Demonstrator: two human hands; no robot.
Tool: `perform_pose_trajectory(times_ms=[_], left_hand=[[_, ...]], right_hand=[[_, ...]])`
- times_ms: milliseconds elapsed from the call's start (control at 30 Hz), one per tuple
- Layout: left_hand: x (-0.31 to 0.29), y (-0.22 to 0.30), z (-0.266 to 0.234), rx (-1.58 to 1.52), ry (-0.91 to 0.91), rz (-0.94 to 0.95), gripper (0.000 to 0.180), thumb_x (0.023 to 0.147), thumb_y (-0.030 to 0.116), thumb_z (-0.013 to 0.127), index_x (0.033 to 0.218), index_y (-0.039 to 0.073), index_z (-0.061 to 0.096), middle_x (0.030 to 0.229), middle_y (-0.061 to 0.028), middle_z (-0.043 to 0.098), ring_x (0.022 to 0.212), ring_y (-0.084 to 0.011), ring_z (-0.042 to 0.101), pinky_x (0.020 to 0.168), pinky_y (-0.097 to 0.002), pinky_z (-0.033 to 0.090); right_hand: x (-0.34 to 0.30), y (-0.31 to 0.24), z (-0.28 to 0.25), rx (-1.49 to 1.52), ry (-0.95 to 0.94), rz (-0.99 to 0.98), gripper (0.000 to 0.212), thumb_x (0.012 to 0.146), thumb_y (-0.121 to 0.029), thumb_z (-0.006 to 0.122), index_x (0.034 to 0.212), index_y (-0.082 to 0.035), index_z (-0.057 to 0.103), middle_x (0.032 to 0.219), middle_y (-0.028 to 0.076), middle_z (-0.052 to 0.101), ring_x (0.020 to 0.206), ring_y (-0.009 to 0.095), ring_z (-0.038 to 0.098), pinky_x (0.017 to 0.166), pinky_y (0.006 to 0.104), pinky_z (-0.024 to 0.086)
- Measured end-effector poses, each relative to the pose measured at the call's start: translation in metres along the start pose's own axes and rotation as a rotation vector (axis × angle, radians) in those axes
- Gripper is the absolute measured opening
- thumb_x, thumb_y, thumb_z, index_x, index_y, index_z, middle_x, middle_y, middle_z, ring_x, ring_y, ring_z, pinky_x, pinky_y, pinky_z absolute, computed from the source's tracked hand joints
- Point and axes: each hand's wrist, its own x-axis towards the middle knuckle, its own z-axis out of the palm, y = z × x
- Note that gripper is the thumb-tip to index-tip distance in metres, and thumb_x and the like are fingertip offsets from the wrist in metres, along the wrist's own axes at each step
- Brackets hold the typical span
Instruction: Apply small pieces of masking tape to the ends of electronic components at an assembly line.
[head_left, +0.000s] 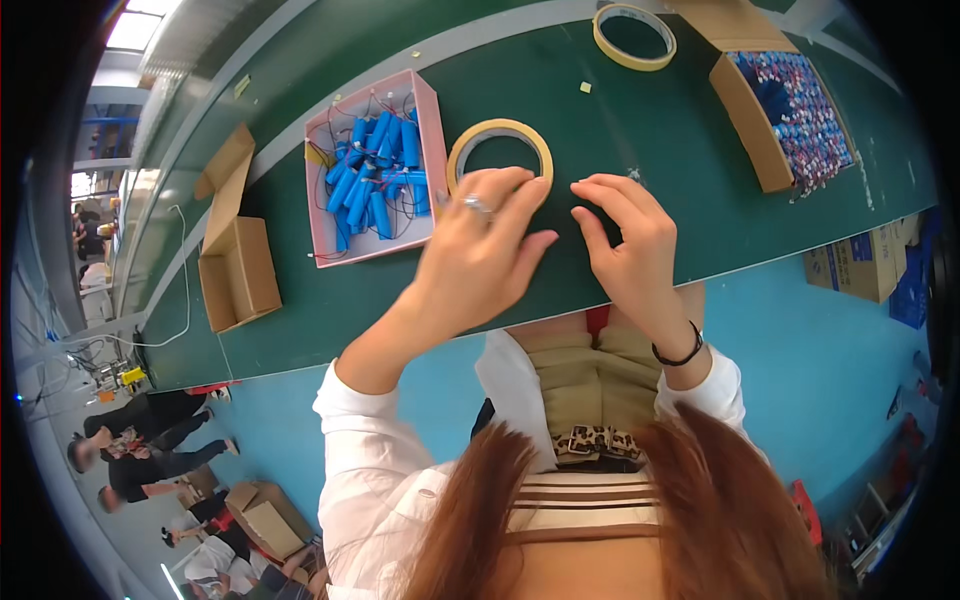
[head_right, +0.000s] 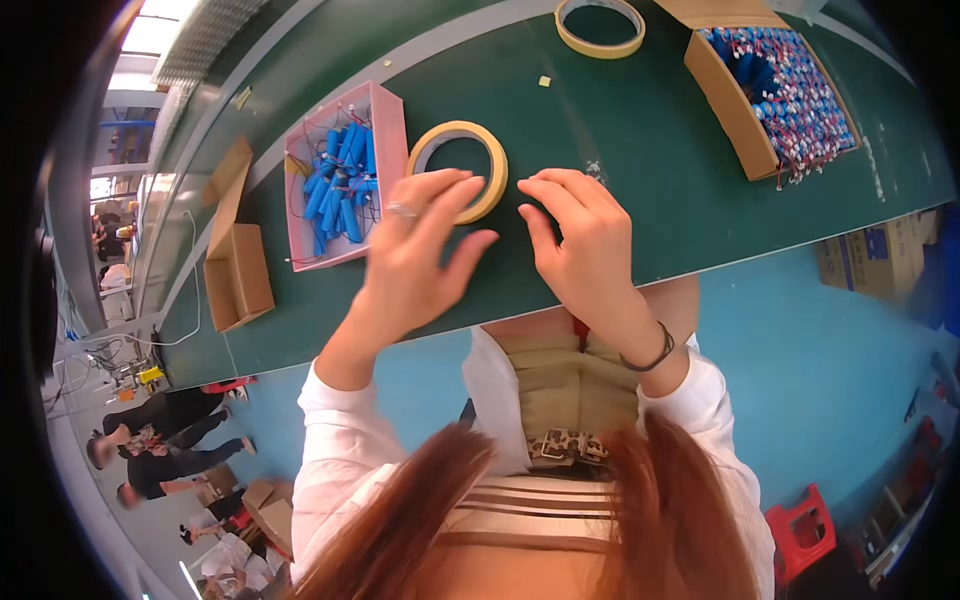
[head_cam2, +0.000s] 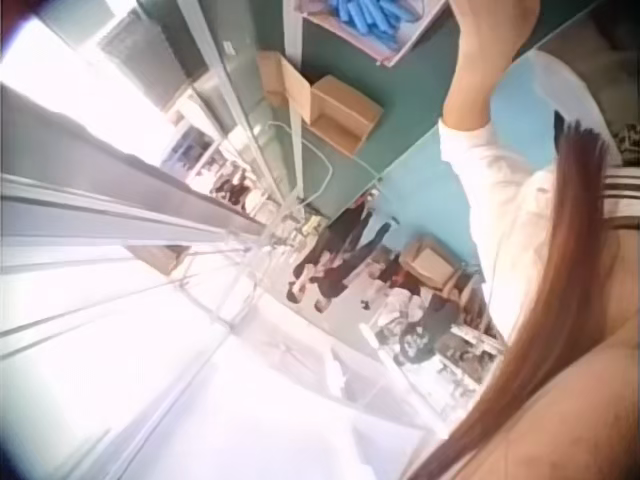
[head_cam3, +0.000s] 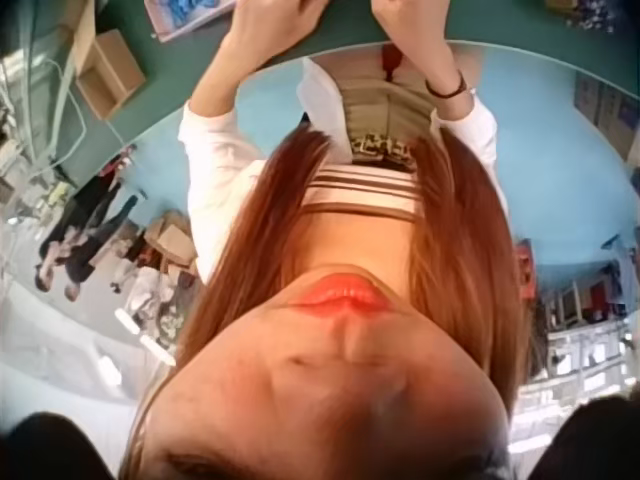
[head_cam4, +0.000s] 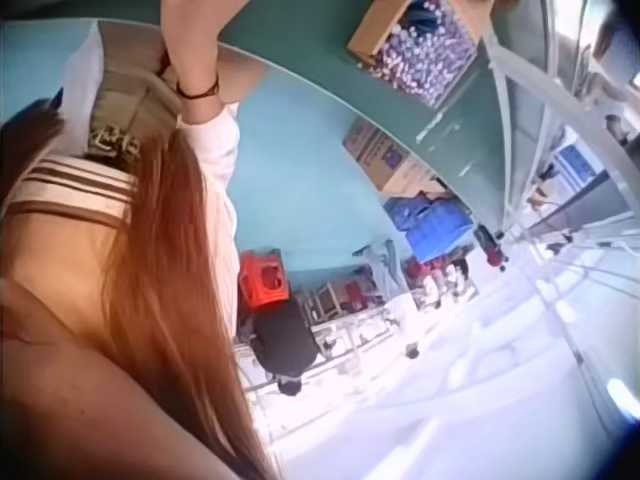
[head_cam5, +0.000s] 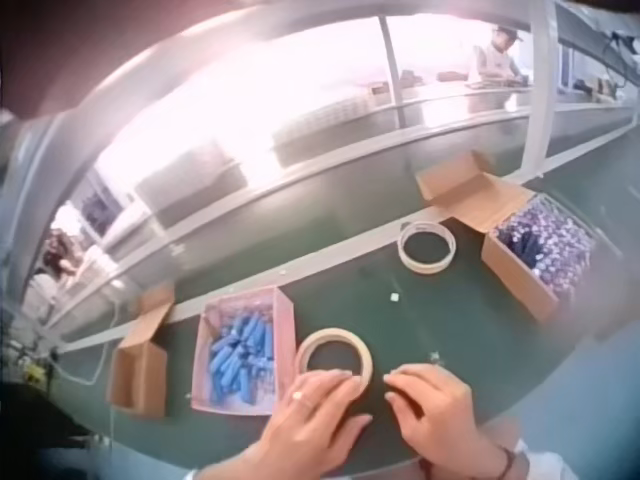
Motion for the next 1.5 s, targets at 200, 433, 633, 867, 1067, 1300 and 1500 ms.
perform_pose_trajectory(times_ms=[200, 433, 633, 867, 1067, 1300, 1500], left_hand=[[-0.002, -0.009, 0.036, 0.234, -0.042, -0.088, 0.028, 0.069, 0.001, 0.063, 0.093, -0.004, 0.050, 0.099, -0.0180, 0.049, 0.091, -0.0320, 0.049, 0.078, -0.0371, 0.042], [-0.013, 0.007, 0.033, -0.646, -0.021, -0.224, 0.021, 0.077, 0.000, 0.059, 0.093, -0.003, 0.045, 0.072, -0.0119, 0.053, 0.059, -0.0197, 0.052, 0.055, -0.0275, 0.042], [-0.018, 0.009, 0.032, -1.000, -0.125, -0.140, 0.031, 0.079, 0.012, 0.063, 0.097, -0.004, 0.044, 0.065, -0.0085, 0.055, 0.054, -0.0121, 0.051, 0.052, -0.0217, 0.040], [-0.014, 0.010, 0.024, -0.688, 0.035, 0.090, 0.030, 0.069, 0.008, 0.071, 0.089, -0.003, 0.051, 0.066, -0.0093, 0.058, 0.051, -0.0182, 0.056, 0.047, -0.0229, 0.043], [-0.015, 0.010, 0.023, -0.478, 0.163, 0.179, 0.027, 0.063, 0.007, 0.073, 0.084, -0.003, 0.057, 0.062, -0.0076, 0.058, 0.048, -0.0180, 0.055, 0.044, -0.0227, 0.042], [-0.020, 0.015, 0.027, -0.670, 0.136, 0.066, 0.029, 0.068, 0.006, 0.070, 0.091, -0.004, 0.055, 0.062, -0.0079, 0.057, 0.049, -0.0166, 0.055, 0.045, -0.0217, 0.042], [-0.030, 0.019, 0.030, -0.964, -0.004, -0.097, 0.041, 0.072, 0.005, 0.067, 0.105, -0.007, 0.047, 0.075, -0.0123, 0.062, 0.063, -0.0196, 0.062, 0.054, -0.0221, 0.046]], right_hand=[[-0.006, 0.005, -0.007, 0.172, -0.004, 0.153, 0.014, 0.073, 0.001, 0.062, 0.087, -0.002, 0.062, 0.085, 0.009, 0.062, 0.075, 0.017, 0.059, 0.065, 0.0252, 0.046], [-0.027, -0.008, -0.015, 0.348, 0.125, 0.062, 0.021, 0.069, 0.005, 0.066, 0.089, 0.003, 0.060, 0.087, 0.011, 0.059, 0.072, 0.015, 0.055, 0.064, 0.0229, 0.044], [-0.037, -0.019, -0.017, 0.329, 0.259, -0.165, 0.025, 0.066, 0.000, 0.071, 0.089, 0.000, 0.060, 0.083, 0.011, 0.056, 0.062, 0.015, 0.053, 0.047, 0.0214, 0.043], [-0.039, -0.025, -0.019, 0.303, 0.215, -0.174, 0.025, 0.065, 0.004, 0.071, 0.088, -0.002, 0.061, 0.082, 0.010, 0.056, 0.064, 0.015, 0.055, 0.048, 0.0220, 0.045], [-0.043, -0.025, -0.013, 0.300, 0.231, -0.165, 0.025, 0.064, 0.006, 0.070, 0.086, -0.003, 0.063, 0.080, 0.010, 0.057, 0.062, 0.015, 0.055, 0.049, 0.0219, 0.045], [-0.043, -0.029, -0.011, 0.359, 0.306, -0.132, 0.023, 0.064, 0.008, 0.071, 0.084, 0.001, 0.061, 0.077, 0.011, 0.057, 0.060, 0.015, 0.054, 0.047, 0.0208, 0.043], [-0.039, -0.031, -0.010, 0.427, 0.381, -0.125, 0.023, 0.063, 0.007, 0.071, 0.082, 0.003, 0.059, 0.074, 0.011, 0.058, 0.057, 0.014, 0.053, 0.047, 0.0209, 0.043]])
